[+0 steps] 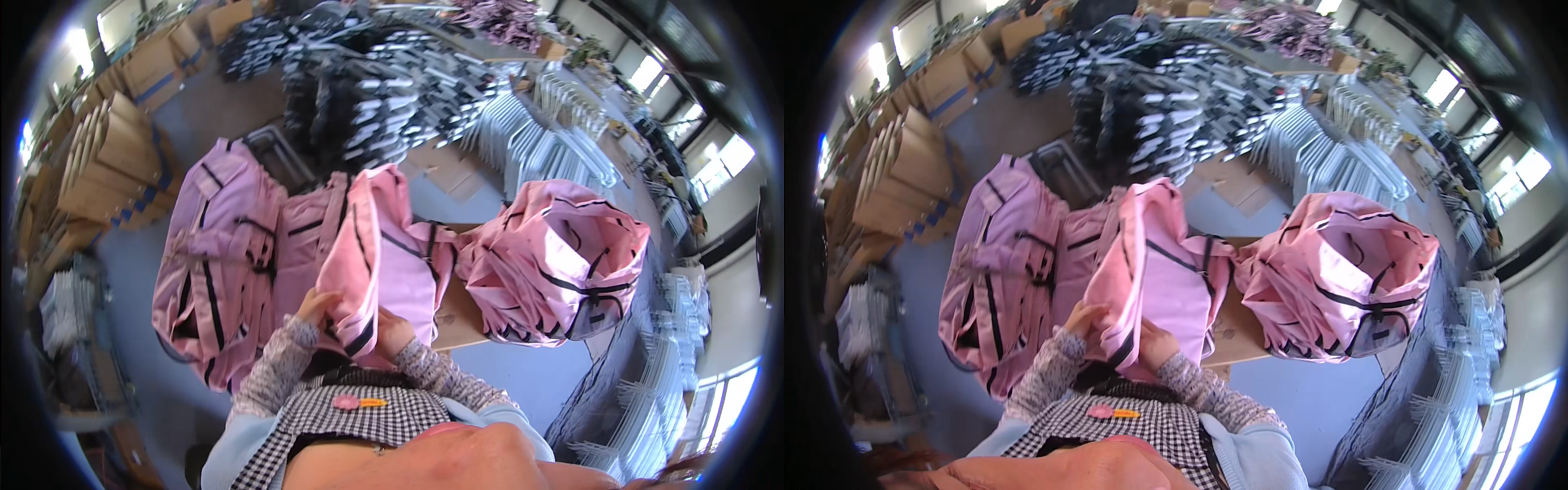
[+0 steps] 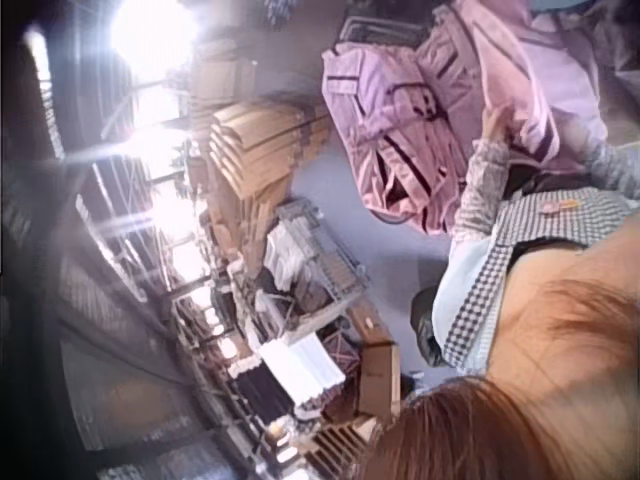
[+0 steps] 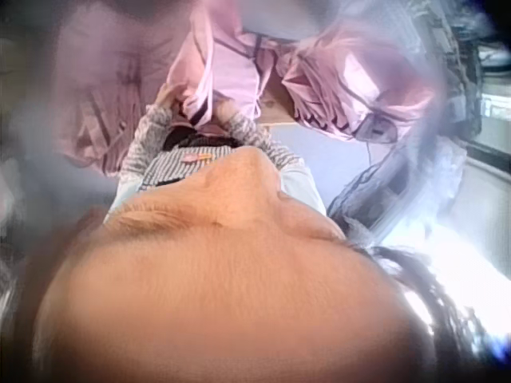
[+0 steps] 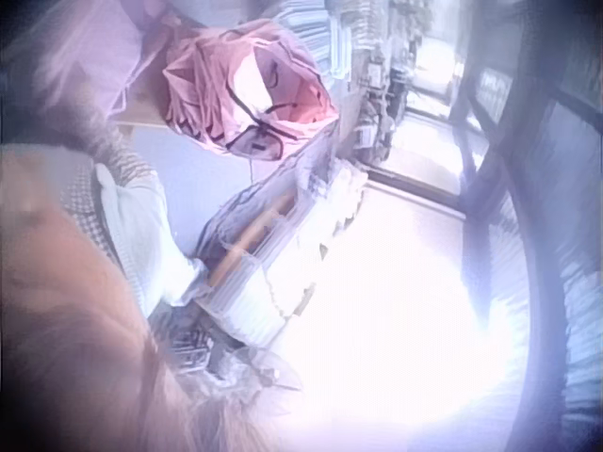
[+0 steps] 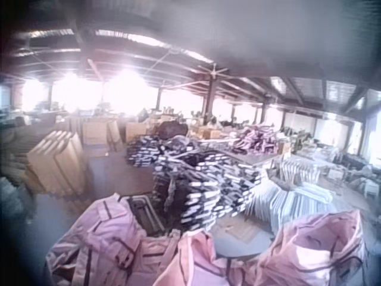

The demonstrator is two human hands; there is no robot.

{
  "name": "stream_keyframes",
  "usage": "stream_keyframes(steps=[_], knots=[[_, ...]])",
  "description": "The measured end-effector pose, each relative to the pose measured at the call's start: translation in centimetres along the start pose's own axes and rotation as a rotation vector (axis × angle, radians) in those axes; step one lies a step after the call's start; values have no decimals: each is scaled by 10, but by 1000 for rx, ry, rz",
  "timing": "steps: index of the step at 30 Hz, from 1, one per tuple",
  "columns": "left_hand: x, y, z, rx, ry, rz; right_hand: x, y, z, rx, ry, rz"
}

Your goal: The person repeatedly inspects pink backpacks by opening zippers, checking interior compartments, and adjusting straps. They handle multiple backpacks one at a time, turning them over and examining seams and closures.

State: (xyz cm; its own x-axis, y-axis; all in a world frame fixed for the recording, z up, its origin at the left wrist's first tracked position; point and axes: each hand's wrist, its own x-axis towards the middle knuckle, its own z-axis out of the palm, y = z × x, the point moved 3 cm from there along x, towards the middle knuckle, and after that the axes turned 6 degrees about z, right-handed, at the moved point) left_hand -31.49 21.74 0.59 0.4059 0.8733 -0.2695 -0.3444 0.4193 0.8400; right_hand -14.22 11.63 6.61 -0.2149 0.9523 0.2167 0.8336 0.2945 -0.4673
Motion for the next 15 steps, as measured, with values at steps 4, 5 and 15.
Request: stream_keyframes(steps=[4, 5, 15], knots=[[-29, 39, 8, -332, -21, 91, 5, -30, -98, -182, 457, -177], [-33, 34, -9, -406, -170, 102, 0, -24, -119, -40, 664, -108], [-65, -24, -46, -591, -107, 16, 38, 65, -41, 1633, 583, 400]])
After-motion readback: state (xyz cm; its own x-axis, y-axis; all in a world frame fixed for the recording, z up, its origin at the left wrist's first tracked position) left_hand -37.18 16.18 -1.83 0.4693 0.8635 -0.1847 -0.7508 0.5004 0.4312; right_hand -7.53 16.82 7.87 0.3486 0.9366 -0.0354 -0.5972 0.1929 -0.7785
